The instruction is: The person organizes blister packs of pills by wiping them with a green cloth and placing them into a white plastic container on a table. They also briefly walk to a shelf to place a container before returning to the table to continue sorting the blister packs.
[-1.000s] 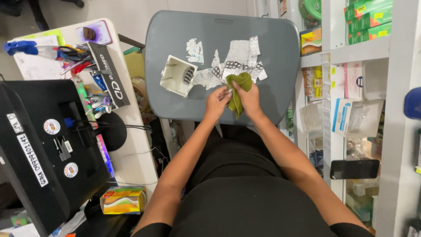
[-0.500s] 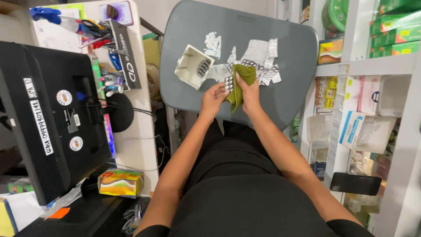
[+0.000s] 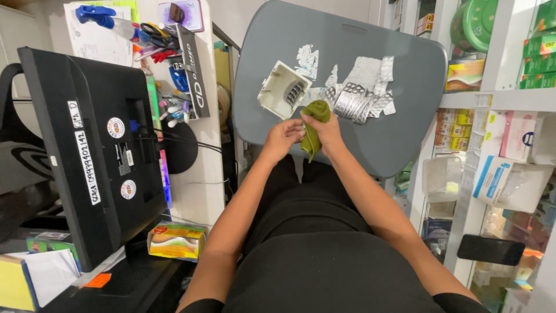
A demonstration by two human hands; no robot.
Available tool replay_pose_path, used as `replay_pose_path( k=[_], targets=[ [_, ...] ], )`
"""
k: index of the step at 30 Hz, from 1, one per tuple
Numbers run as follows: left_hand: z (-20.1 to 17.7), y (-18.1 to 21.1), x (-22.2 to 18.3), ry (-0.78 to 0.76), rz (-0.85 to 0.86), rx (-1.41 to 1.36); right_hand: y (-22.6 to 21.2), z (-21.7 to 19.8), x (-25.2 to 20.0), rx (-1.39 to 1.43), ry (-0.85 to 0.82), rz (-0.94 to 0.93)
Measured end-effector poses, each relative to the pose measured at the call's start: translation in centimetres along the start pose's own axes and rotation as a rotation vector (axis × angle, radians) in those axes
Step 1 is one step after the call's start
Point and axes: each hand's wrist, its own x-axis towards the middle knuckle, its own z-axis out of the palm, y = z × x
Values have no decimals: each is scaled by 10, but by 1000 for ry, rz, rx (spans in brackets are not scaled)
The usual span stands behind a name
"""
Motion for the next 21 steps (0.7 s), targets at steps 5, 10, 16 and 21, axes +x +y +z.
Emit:
replay_pose_path(
  k=[5,10,16,21],
  targets=[
    [-22,26,5,138,36,-10,5,39,-1,178,79,50],
    [-44,42,12,135,-10,-35,1,51,9,110,155,71],
    [-50,97,17,219,425,615,-10,49,2,201,433,-5],
    [-43,73,59,242,710,1376,-9,35,-6,227,557,-50]
  ],
)
